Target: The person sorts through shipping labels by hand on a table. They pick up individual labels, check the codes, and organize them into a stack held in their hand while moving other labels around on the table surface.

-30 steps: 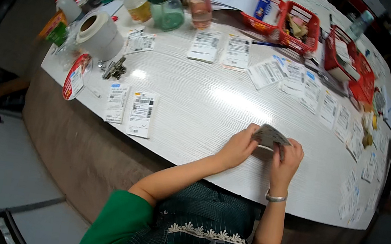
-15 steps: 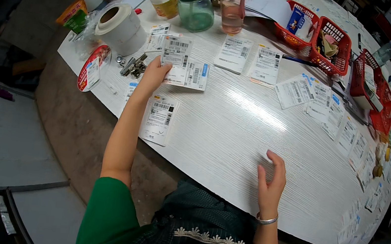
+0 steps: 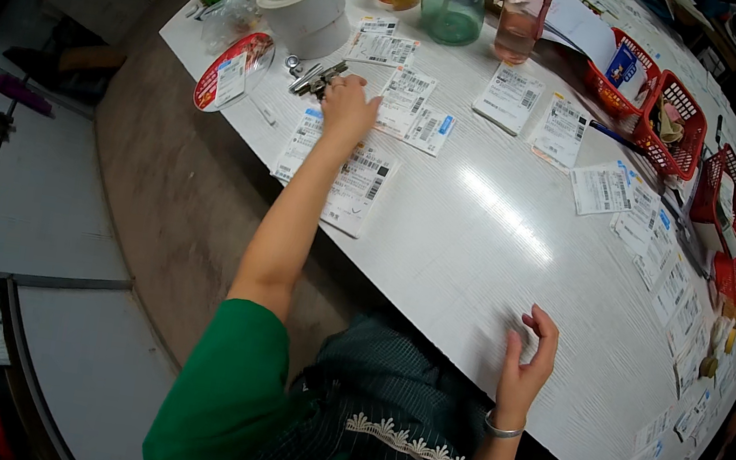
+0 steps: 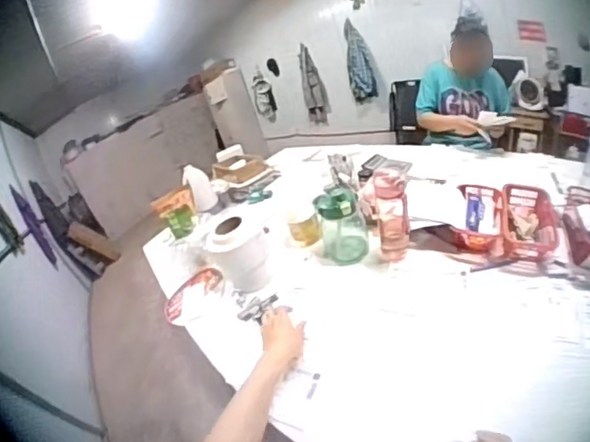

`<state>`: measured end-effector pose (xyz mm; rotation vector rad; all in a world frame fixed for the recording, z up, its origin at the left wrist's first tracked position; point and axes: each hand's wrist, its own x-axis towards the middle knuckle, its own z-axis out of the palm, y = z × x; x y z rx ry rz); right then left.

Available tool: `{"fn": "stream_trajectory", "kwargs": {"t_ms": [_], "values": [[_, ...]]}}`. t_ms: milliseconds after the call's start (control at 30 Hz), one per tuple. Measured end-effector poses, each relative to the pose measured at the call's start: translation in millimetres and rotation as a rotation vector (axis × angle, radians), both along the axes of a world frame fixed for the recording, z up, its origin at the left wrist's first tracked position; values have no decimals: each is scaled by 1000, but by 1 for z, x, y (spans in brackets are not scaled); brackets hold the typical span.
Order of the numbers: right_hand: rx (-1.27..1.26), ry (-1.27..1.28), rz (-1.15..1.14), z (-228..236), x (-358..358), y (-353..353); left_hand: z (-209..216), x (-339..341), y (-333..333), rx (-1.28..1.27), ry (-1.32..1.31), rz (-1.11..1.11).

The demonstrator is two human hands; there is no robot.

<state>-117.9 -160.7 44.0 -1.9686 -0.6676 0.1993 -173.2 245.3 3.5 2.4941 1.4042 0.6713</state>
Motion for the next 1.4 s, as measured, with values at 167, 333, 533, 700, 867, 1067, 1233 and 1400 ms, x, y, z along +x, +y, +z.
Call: {"fn": "stream_trajectory", "kwargs": {"t_ms": [167,333,533,700,867,1067,1233,1400], "values": [[31,60,-37,-1,-12,-37,19,-95,-36,-369,-295,-165],[108,163,1,-5,-30,-51,19,-109,-92,-160,11,-213],[185,107,70,8,-51,-43,20,-80,-88,-298,254,-84],[248,202,56,5,-66,-46,9,-73,-59,-643,180,-137],[266,181,55,10,-73,-53,-4,-72,-55,-498,280,-74],[251,194,23,3,-77,-68,13,-64,-80,-661,54,-103],[245,218,28,0,-81,-68,16,-56,-88,-626,-79,-144],[228,234,61,-1,-81,-61,17,-55,-89,-504,-52,-248]]}}
